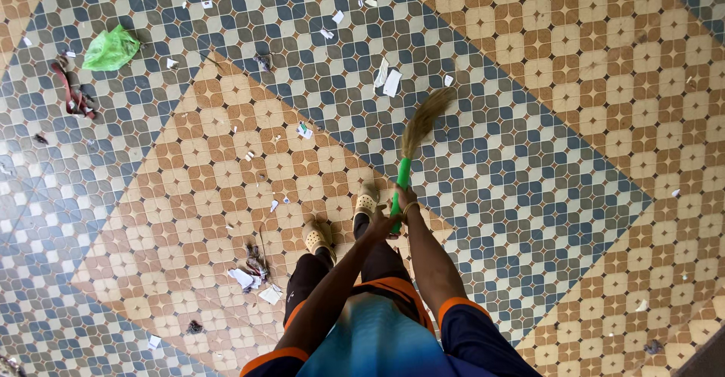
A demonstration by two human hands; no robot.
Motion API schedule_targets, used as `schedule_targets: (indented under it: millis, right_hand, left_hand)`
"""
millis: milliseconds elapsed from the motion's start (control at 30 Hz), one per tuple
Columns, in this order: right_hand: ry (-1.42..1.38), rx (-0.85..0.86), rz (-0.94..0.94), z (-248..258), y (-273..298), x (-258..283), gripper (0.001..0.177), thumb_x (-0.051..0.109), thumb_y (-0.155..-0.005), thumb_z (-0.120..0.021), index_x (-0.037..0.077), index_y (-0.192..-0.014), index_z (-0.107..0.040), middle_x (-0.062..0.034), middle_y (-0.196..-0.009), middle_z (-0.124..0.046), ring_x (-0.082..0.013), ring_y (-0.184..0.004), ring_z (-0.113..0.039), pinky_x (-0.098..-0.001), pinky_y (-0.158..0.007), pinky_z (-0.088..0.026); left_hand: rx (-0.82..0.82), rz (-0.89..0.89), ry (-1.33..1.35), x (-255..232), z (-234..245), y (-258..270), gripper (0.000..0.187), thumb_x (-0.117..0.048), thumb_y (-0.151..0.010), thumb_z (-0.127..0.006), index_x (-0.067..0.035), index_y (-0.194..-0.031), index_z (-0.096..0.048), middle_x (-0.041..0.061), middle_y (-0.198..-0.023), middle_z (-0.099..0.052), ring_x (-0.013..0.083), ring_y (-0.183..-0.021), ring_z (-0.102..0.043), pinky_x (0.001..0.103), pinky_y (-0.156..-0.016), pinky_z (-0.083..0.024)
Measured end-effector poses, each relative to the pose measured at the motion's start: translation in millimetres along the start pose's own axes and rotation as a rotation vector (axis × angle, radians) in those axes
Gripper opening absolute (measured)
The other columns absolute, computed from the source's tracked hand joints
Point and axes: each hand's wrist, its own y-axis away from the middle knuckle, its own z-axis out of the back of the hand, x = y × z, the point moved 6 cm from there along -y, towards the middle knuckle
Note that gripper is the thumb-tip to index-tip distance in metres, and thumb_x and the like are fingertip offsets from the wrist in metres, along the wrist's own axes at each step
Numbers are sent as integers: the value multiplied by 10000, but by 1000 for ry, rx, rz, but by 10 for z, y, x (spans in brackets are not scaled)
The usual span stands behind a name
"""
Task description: The person is using a broom to sweep pieces of paper and debris on a tiled floor.
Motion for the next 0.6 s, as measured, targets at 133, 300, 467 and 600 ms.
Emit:
schedule_targets:
  millis: [133, 300, 467, 600]
  right_hand:
    - [332, 123, 61, -102, 65, -62, 559, 378, -919, -737, 53, -1336, -555, -102, -873, -679, -228, -659, -663, -399, -543, -570]
    - [338, 326, 47, -317, 333, -273, 643, 316, -898, -755, 89, -1431, -477, -68, -884, -699, -201, -628, -656, -377, -511, -566]
    - [-2, 388, 62, -357, 885, -325, 760, 254, -877, -774, 126, -1526, -399, -34, -894, -719, -175, -597, -649, -355, -479, -562]
    - [-122, 195, 58, -157, 1320, -419, 741, 255, -881, -760, 142, -1543, -446, -106, -720, -637, -198, -507, -601, -344, -438, -518]
  left_hand:
    - [62, 110, 209, 214, -40, 129, 900, -178, -881, -743, -124, -1491, -84, 216, -982, -683, 281, -679, -706, 441, -579, -639]
    - [313, 14, 401, 372, -124, 407, 556, -200, -942, -771, 70, -1348, -503, 189, -1027, -705, 280, -822, -747, 416, -683, -652]
    - [337, -726, -631, 162, -93, 694, 503, -155, -805, -835, -91, -1272, -660, 139, -1138, -728, 271, -1008, -713, 383, -882, -599]
    - [368, -100, -72, 586, -34, 993, 628, -151, -838, -816, -19, -1358, -488, 89, -1221, -676, 211, -1114, -661, 368, -976, -558]
